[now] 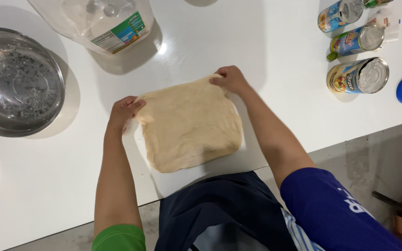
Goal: The person removes a ball of dough from a metal bowl and places it on a white countertop. They flatten the dough by hand, then retrieve a wooden rolling pin and roll the dough into a large, thin sheet. The person periodically adjusts and stretches the dough with their hands to ensure even thickness.
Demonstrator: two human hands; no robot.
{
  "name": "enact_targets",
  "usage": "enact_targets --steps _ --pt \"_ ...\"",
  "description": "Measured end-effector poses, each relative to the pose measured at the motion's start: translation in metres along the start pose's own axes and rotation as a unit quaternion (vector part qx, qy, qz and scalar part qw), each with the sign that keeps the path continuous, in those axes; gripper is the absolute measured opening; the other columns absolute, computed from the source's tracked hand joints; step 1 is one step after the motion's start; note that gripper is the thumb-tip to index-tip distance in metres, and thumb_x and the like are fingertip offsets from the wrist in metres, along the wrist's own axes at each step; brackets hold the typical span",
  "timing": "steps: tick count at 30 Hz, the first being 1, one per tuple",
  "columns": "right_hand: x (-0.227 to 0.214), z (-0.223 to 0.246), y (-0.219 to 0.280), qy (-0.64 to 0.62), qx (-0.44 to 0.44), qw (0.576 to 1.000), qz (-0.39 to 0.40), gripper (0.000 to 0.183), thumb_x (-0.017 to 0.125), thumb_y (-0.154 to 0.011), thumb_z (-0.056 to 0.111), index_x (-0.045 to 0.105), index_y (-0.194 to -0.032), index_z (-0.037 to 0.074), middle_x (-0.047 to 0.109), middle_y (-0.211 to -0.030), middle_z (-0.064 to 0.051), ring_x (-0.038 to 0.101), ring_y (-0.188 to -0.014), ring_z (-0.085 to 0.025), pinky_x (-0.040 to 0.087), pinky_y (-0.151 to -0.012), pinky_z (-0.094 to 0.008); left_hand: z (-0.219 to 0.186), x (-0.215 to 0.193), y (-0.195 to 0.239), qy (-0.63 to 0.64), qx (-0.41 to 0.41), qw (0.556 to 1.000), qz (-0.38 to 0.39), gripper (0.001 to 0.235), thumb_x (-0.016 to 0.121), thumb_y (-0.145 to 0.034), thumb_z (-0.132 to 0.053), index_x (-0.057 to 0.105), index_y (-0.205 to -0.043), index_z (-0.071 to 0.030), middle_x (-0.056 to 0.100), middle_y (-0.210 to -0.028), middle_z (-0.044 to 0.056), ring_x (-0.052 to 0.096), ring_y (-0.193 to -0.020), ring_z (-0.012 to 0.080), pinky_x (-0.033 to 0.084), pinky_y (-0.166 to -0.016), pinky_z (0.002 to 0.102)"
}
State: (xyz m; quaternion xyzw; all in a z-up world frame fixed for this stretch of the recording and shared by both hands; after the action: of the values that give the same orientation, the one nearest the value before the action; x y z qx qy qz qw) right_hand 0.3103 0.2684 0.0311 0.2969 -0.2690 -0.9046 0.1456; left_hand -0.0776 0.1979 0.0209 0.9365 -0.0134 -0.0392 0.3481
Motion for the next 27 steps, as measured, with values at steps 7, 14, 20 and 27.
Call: enact_targets --steps 7,14,20,27 --pt "0.051 0.013 0.050 0.172 -0.183 0.944 -0.215 0.030 0.065 -0.101 0.018 0.066 -0.127 0.004 0.061 -0.132 -0.015 0.054 -0.127 -0.032 0.045 -0.110 -0.044 0.010 0.032 0.017 -0.141 0.057 0.976 -0.159 0.025 0.069 -0.095 -0.014 0.073 -0.116 -0.001 0.073 -0.096 0.006 0.065 -0.084 0.0177 0.053 -0.078 0.035" --pt "0.092 0.003 0.081 0.295 -0.280 0.895 -0.184 0.056 0.045 -0.108 0.030 0.037 -0.157 0.004 0.029 -0.166 -0.020 0.024 -0.154 -0.039 0.017 -0.125 -0.055 0.032 0.126 0.042 -0.537 0.327 0.756 -0.180 0.062 0.046 -0.107 -0.046 0.038 -0.159 -0.014 0.031 -0.168 0.011 0.022 -0.156 0.0351 0.013 -0.126 0.058" --pt "0.085 -0.007 0.051 0.298 -0.289 0.890 -0.191 0.069 0.043 -0.107 0.039 0.024 -0.162 0.001 0.018 -0.170 -0.021 0.015 -0.158 -0.040 0.012 -0.127 -0.054 0.023 0.108 0.033 -0.510 0.296 0.776 -0.225 0.078 0.046 -0.098 -0.064 0.029 -0.162 -0.022 0.019 -0.170 0.003 0.007 -0.157 0.0359 0.004 -0.124 0.062" --pt "0.079 0.028 0.090 0.362 -0.180 0.908 -0.108 0.071 0.044 -0.104 0.045 0.024 -0.160 0.006 0.014 -0.168 -0.023 0.010 -0.154 -0.045 0.009 -0.123 -0.056 0.025 0.122 0.056 -0.509 0.280 0.793 -0.183 0.079 0.048 -0.096 -0.060 0.028 -0.160 -0.018 0.021 -0.168 0.006 0.010 -0.154 0.0397 0.004 -0.121 0.062"
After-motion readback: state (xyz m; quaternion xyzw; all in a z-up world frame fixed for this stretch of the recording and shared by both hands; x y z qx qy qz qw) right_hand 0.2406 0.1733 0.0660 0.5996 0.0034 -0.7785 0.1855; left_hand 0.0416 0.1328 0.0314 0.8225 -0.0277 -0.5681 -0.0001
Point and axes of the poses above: each hand's wrist, its own y-axis away from the middle knuckle, its own x-axis out of the palm, z = x × y, the point moved 5 cm from there along -y, towards the middle knuckle
